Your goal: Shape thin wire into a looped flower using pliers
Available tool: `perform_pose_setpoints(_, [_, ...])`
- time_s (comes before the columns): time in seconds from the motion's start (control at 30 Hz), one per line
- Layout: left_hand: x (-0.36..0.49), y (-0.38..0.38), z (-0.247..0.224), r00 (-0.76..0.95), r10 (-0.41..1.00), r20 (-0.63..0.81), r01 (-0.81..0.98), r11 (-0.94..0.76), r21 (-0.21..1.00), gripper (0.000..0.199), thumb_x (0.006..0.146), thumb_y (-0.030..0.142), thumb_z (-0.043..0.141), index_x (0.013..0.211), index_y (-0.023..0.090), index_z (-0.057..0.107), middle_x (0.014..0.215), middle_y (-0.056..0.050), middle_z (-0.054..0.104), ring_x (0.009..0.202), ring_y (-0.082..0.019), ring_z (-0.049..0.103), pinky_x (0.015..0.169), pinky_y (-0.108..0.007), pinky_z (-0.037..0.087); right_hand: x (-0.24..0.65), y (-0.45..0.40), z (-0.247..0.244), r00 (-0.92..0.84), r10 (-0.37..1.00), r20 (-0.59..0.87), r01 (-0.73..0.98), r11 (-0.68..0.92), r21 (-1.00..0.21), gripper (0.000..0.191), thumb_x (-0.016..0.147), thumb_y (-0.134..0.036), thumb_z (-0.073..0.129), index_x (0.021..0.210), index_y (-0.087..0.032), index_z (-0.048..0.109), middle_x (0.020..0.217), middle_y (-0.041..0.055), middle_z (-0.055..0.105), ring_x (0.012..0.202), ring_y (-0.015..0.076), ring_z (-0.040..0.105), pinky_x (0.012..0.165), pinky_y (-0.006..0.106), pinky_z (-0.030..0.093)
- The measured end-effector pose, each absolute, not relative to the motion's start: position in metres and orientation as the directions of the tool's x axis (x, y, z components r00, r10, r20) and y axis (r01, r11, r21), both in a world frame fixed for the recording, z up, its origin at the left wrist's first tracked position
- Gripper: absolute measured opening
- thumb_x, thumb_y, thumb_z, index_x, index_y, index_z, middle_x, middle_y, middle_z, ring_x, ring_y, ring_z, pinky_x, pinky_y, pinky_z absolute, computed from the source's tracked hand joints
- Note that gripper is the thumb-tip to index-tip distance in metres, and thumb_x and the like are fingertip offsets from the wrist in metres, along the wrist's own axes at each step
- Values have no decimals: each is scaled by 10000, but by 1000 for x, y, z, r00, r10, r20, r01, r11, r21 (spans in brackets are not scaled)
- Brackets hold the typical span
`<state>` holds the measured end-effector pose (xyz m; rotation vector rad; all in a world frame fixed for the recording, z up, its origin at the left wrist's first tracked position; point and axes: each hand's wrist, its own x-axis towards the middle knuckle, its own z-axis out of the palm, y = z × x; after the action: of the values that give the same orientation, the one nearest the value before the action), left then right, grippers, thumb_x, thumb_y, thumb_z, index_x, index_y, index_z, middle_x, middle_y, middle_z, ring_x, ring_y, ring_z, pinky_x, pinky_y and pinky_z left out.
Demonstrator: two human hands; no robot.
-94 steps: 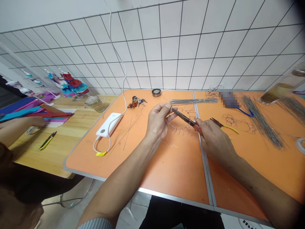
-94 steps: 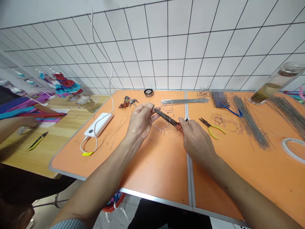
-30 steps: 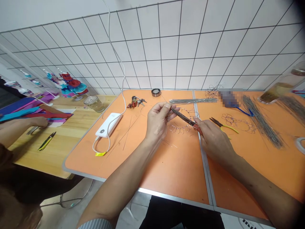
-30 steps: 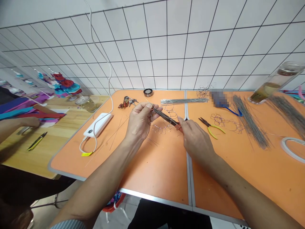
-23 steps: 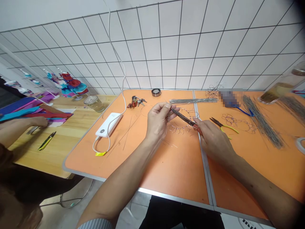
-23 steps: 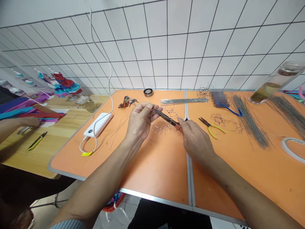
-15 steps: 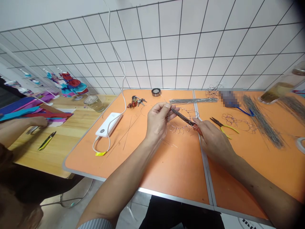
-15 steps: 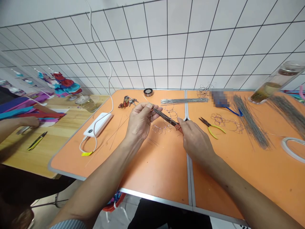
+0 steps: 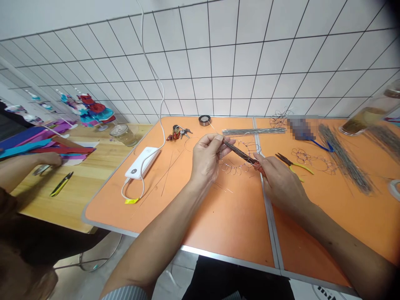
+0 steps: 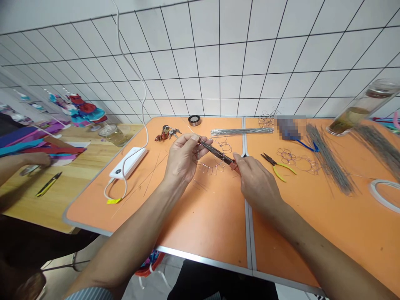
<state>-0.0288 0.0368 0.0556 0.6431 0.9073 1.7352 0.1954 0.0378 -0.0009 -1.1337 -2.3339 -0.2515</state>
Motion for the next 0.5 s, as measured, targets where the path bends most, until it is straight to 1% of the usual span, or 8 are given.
perform_pose_setpoints(0.1, [-29, 37, 54, -327, 945, 6, -543, -193, 817, 221, 863, 265, 863, 848, 167, 666, 887, -44, 799, 973, -231, 848, 997, -378, 661, 196, 38, -1, -506, 688, 520, 772, 630, -83, 454, 1096, -128, 460, 1528, -107, 598, 1084, 127, 759, 1029, 317, 729, 776, 421, 550])
perform_pose_setpoints(0.17, [-29, 38, 53, -321, 947, 12, -551, -197, 811, 225, 859, 263, 869, 848, 163, 668, 881, -42, 798, 934, -224, 849, 978, -376, 667, 197, 38, -1, -499, 705, 503, 765, 632, -127, 456, 1095, -135, 460, 1529, -124, 600, 1103, 131, 760, 1057, 324, 732, 779, 418, 549])
perform_pose_setpoints(0.23, [-29, 38, 53, -317, 948, 11, -555, -195, 809, 234, 855, 268, 877, 850, 163, 669, 869, -39, 796, 910, -218, 847, 961, -369, 672, 197, 38, 0, -491, 727, 479, 744, 637, -203, 447, 1095, -150, 468, 1519, -149, 610, 1118, 130, 760, 1069, 319, 738, 783, 409, 553])
perform_pose_setpoints(0.33, [-29, 38, 52, -317, 949, 3, -550, -186, 814, 258, 848, 285, 892, 848, 166, 663, 863, -37, 792, 923, -220, 847, 962, -364, 669, 195, 39, 1, -480, 762, 435, 675, 637, -372, 399, 1109, -209, 493, 1480, -182, 634, 1181, 123, 763, 1090, 295, 748, 830, 398, 570])
perform_pose_setpoints(0.43, [-30, 38, 53, -310, 951, 0, -550, -179, 816, 266, 850, 294, 892, 843, 168, 657, 869, -38, 790, 957, -225, 846, 967, -357, 662, 194, 39, 4, -477, 797, 371, 611, 604, -511, 317, 1132, -303, 492, 1354, -209, 697, 1158, 110, 767, 1060, 283, 753, 852, 401, 567])
perform_pose_setpoints(0.5, [-30, 38, 53, -303, 953, -1, -553, -175, 814, 253, 858, 288, 880, 841, 169, 657, 870, -37, 789, 981, -225, 843, 974, -350, 657, 193, 39, 6, -488, 808, 330, 584, 583, -565, 289, 1132, -330, 485, 1244, -216, 725, 1090, 102, 768, 1010, 281, 752, 830, 397, 557])
